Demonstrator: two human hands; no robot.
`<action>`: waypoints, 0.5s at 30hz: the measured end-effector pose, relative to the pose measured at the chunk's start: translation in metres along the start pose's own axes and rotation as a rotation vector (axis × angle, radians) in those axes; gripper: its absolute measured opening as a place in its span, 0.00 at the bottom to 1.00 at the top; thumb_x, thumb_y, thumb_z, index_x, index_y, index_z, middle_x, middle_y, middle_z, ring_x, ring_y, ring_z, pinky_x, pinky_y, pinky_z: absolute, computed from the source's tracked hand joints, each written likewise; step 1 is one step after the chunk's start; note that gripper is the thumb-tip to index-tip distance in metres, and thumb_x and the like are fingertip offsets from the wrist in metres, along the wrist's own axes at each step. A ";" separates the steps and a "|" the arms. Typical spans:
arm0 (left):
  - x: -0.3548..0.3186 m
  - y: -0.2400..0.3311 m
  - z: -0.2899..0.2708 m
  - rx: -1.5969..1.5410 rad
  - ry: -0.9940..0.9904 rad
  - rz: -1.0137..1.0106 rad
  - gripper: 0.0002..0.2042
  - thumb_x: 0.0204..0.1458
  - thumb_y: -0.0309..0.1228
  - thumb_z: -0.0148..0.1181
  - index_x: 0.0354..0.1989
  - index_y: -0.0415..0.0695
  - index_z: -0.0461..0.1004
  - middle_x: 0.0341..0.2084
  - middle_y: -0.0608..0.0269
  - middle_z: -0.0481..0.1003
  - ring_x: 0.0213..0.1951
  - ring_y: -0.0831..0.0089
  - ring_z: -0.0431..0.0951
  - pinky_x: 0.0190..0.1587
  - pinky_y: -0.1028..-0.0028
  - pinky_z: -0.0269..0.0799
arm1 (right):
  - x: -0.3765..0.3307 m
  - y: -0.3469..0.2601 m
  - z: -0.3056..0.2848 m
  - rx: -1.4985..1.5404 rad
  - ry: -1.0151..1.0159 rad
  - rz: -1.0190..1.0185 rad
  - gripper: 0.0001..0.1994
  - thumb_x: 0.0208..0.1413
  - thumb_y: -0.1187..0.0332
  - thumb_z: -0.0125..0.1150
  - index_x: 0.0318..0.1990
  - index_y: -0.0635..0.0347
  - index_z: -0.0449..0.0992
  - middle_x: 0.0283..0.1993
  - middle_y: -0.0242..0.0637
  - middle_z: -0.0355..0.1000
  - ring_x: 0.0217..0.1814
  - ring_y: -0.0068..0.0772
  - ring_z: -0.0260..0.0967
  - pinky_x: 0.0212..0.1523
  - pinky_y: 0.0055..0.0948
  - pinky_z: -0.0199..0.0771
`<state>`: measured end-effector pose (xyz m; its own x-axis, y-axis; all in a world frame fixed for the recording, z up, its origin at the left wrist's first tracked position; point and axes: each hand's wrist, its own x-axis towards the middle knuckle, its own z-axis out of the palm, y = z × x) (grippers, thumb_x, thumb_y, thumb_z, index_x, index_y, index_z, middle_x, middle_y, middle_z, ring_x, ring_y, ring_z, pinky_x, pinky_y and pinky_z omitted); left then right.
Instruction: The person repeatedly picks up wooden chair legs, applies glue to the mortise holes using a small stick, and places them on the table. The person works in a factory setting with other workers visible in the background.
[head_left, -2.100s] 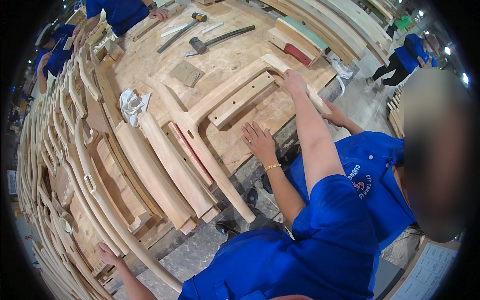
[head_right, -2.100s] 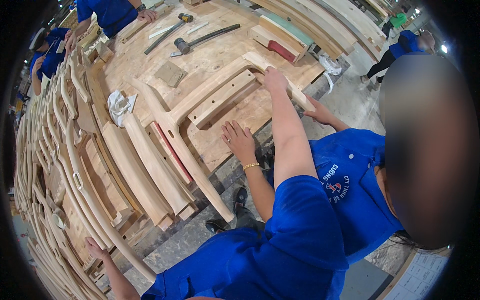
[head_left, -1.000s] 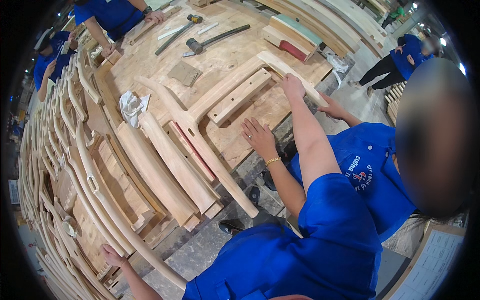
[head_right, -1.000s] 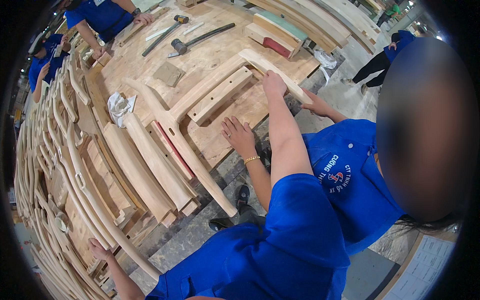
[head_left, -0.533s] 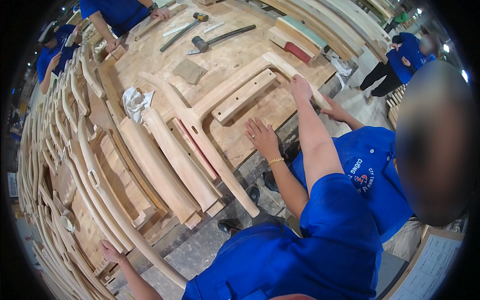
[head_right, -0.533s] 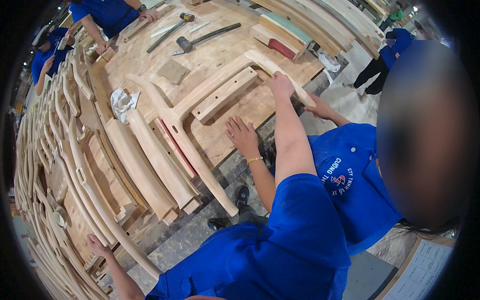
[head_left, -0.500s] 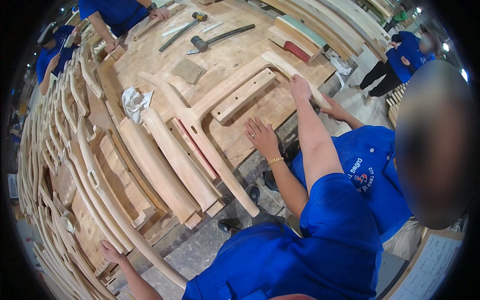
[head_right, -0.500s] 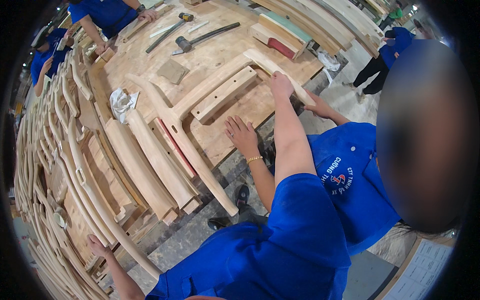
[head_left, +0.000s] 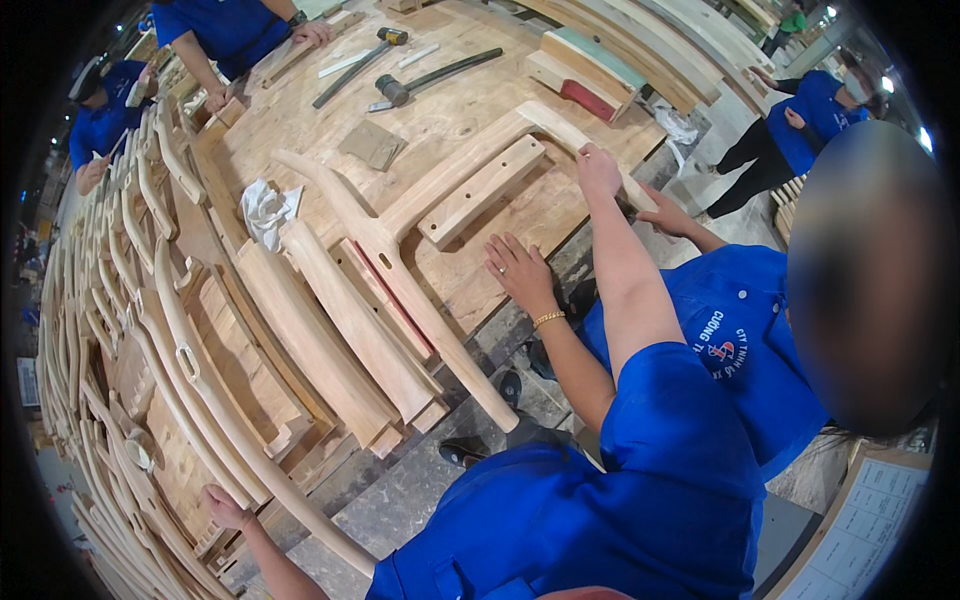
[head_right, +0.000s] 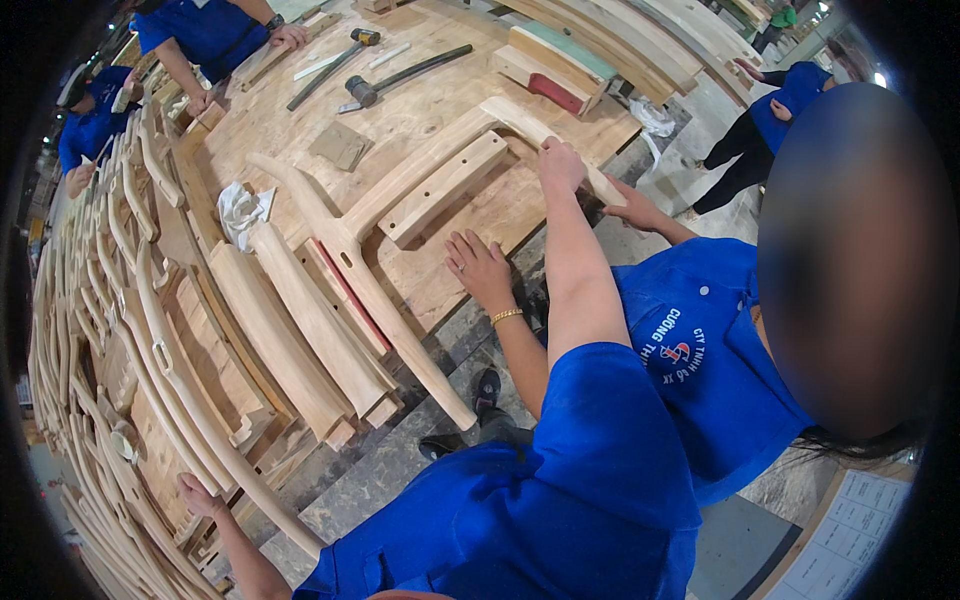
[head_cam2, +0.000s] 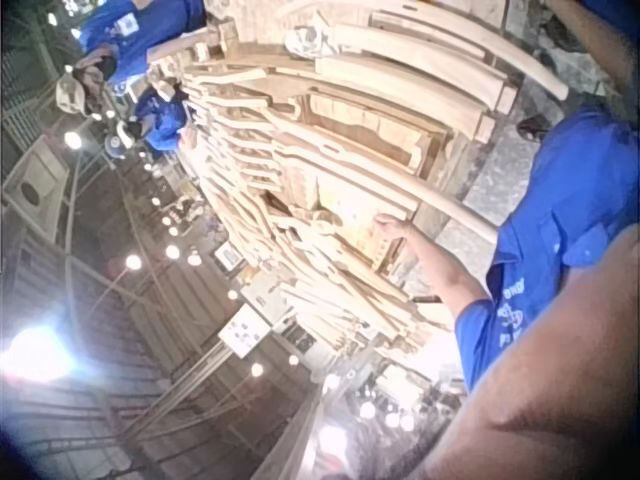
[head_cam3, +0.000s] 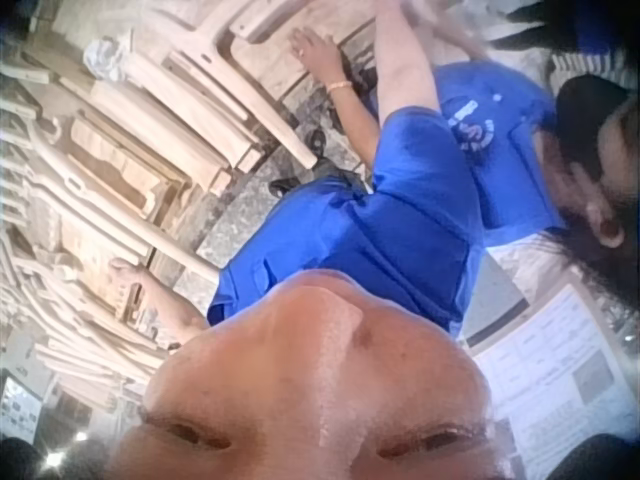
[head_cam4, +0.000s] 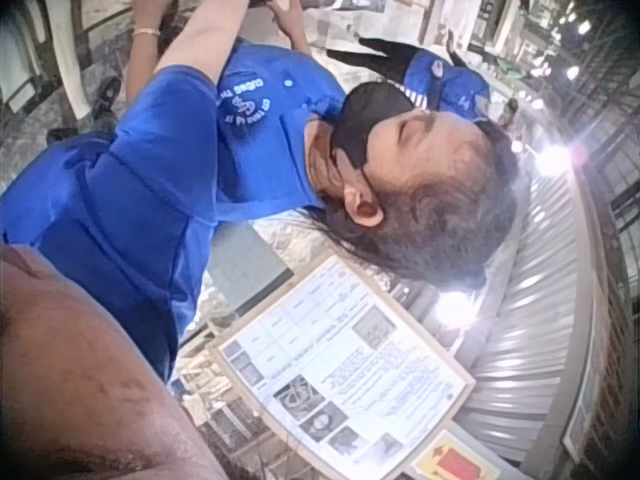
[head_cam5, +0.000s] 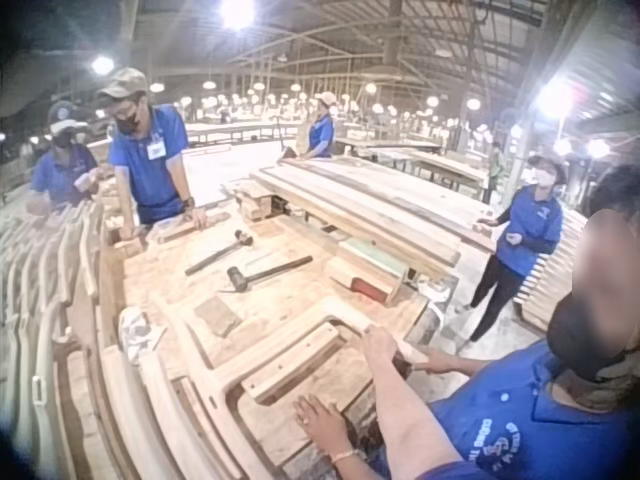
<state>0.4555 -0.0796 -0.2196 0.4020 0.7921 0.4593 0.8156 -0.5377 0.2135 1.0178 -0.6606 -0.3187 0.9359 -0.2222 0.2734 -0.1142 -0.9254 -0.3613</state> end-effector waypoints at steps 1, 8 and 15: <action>0.000 -0.001 0.000 0.006 0.001 -0.008 0.21 0.56 0.48 0.35 0.22 0.44 0.63 0.18 0.51 0.66 0.22 0.53 0.66 0.27 0.57 0.59 | -0.001 -0.002 0.000 -0.007 -0.020 0.018 0.07 0.50 0.62 0.55 0.36 0.47 0.75 0.37 0.40 0.72 0.43 0.44 0.70 0.41 0.40 0.71; -0.009 -0.004 -0.004 0.019 0.023 -0.011 0.22 0.56 0.49 0.35 0.22 0.44 0.64 0.18 0.50 0.67 0.22 0.51 0.67 0.26 0.57 0.60 | -0.021 0.007 -0.003 0.107 -0.002 0.111 0.07 0.50 0.63 0.55 0.35 0.48 0.76 0.37 0.41 0.72 0.41 0.46 0.71 0.41 0.41 0.71; 0.001 0.008 0.002 0.063 -0.005 -0.009 0.20 0.56 0.47 0.35 0.22 0.45 0.65 0.21 0.49 0.70 0.24 0.49 0.69 0.26 0.56 0.61 | -0.009 -0.023 -0.021 1.062 -0.388 0.355 0.12 0.52 0.62 0.53 0.41 0.57 0.73 0.30 0.33 0.68 0.20 0.24 0.60 0.22 0.24 0.63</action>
<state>0.4630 -0.0821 -0.2193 0.3963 0.7986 0.4530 0.8438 -0.5113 0.1632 1.0047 -0.6436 -0.2944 0.9670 -0.1383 -0.2141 -0.2254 -0.0719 -0.9716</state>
